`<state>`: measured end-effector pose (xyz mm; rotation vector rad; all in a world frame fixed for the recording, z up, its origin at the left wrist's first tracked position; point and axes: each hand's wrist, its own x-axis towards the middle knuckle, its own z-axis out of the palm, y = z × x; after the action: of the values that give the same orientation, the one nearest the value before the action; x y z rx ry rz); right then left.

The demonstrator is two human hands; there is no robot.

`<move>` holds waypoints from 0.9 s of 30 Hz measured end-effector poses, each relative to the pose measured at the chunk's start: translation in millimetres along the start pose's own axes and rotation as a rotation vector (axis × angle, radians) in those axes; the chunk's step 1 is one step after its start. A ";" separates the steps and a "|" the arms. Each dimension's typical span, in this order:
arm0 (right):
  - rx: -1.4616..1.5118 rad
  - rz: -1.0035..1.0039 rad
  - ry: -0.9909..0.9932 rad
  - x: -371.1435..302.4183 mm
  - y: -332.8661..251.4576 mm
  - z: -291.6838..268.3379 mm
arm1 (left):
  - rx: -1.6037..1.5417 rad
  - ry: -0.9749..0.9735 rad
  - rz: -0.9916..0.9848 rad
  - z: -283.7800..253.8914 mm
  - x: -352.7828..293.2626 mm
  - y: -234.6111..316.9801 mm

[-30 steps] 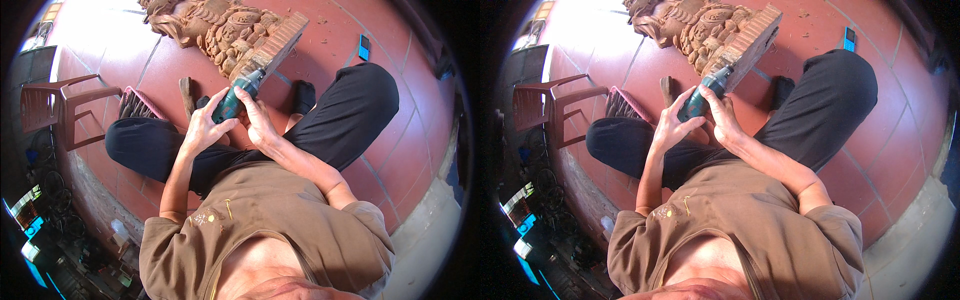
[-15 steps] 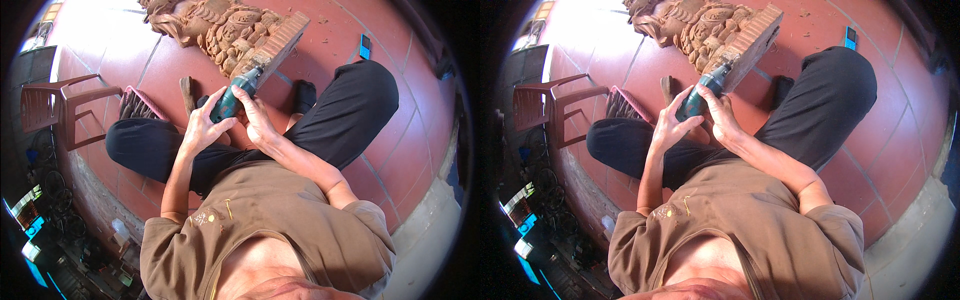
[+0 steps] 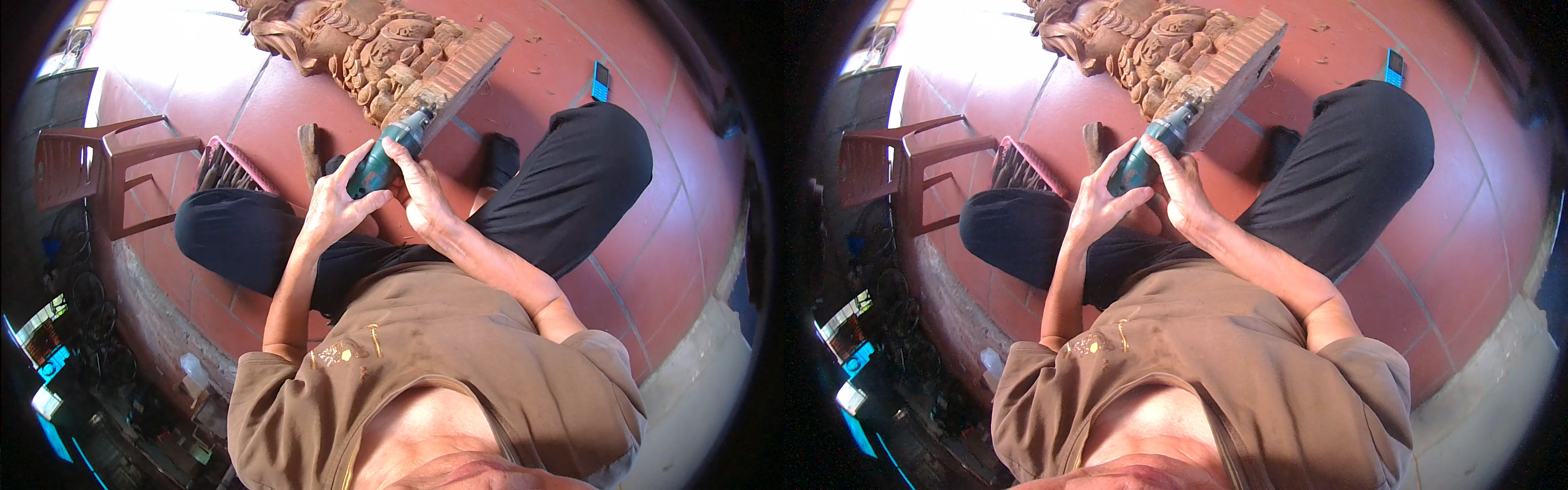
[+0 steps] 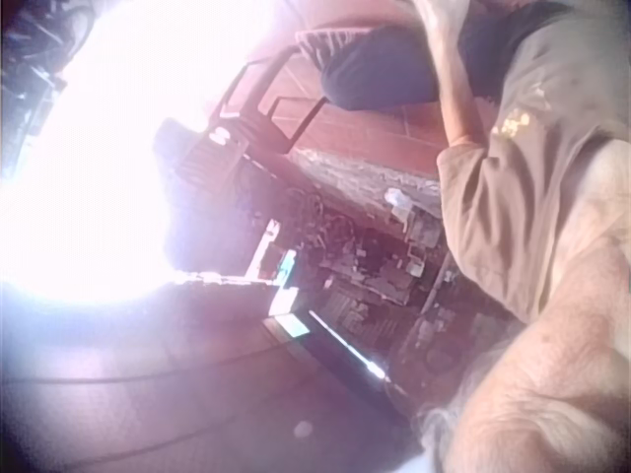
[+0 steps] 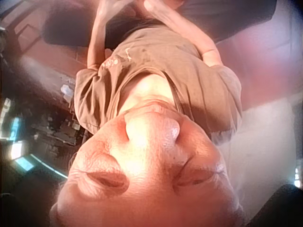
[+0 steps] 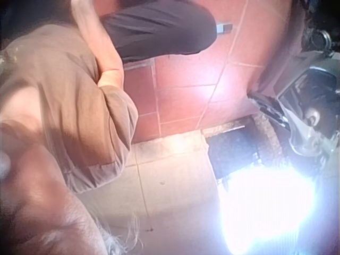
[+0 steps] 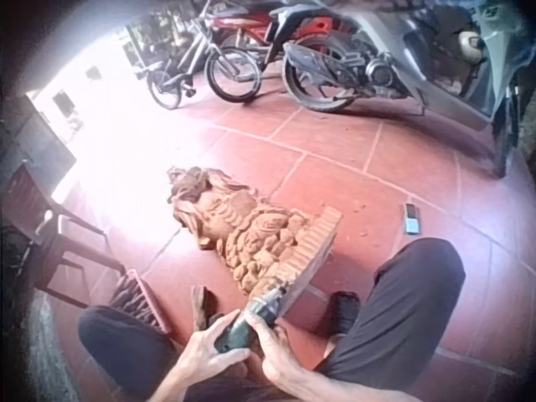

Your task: The person uses a handheld rotary tool to carve details into a large wooden relief sculpture. They sit on the floor and guide the tool along the surface to refine the carved patterns.

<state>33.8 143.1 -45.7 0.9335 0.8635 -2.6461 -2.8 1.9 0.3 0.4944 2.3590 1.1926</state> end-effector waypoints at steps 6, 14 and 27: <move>-0.001 0.002 -0.001 5.0 -2.2 6.4 | 0.009 0.051 0.013 2.4 0.6 -6.4; 0.053 0.020 -0.015 12.1 -1.4 3.2 | -0.002 0.049 -0.064 2.9 0.6 0.8; 0.034 0.027 0.021 3.3 -0.6 -9.1 | -0.003 0.003 -0.002 5.7 0.4 0.4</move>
<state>35.6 149.0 -53.2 0.9764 0.8066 -2.6402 0.0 6.1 -2.4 0.4896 2.3589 1.1972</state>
